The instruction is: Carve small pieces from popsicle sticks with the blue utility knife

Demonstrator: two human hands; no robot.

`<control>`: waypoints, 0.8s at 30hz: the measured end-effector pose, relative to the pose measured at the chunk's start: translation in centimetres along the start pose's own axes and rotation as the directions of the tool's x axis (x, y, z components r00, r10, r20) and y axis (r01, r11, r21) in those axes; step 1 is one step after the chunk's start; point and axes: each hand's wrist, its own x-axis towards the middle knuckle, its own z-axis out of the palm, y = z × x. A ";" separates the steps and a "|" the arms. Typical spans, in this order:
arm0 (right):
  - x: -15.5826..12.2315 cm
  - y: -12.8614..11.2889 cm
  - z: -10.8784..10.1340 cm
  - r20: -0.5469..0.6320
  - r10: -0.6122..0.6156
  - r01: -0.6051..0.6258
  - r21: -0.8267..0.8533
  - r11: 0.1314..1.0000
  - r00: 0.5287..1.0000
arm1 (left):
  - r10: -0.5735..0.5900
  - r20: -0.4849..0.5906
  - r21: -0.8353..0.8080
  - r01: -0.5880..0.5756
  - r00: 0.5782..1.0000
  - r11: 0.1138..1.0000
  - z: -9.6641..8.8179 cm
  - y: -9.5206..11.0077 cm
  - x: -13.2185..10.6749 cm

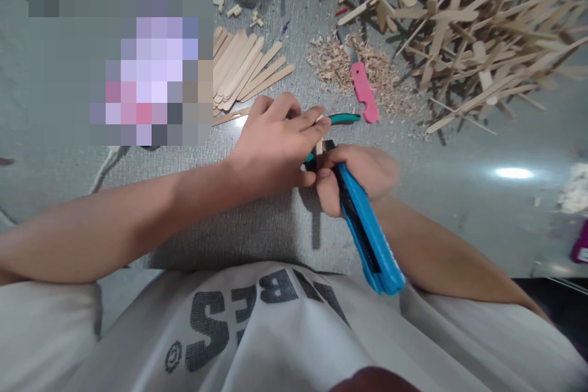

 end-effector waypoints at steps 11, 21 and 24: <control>0.1 0.4 0.1 0.006 -0.068 0.068 -0.007 0.998 0.998 | -0.002 0.056 0.029 0.001 0.998 1.000 -0.4 0.1 0.0; -0.4 0.5 0.0 0.034 -0.056 0.055 0.031 0.998 0.998 | -0.003 0.047 0.013 0.002 0.999 1.000 0.3 -0.2 0.1; -0.4 0.6 0.1 0.029 -0.056 0.055 0.052 0.997 0.998 | 0.007 0.018 0.016 -0.008 1.000 1.000 0.5 -0.2 0.0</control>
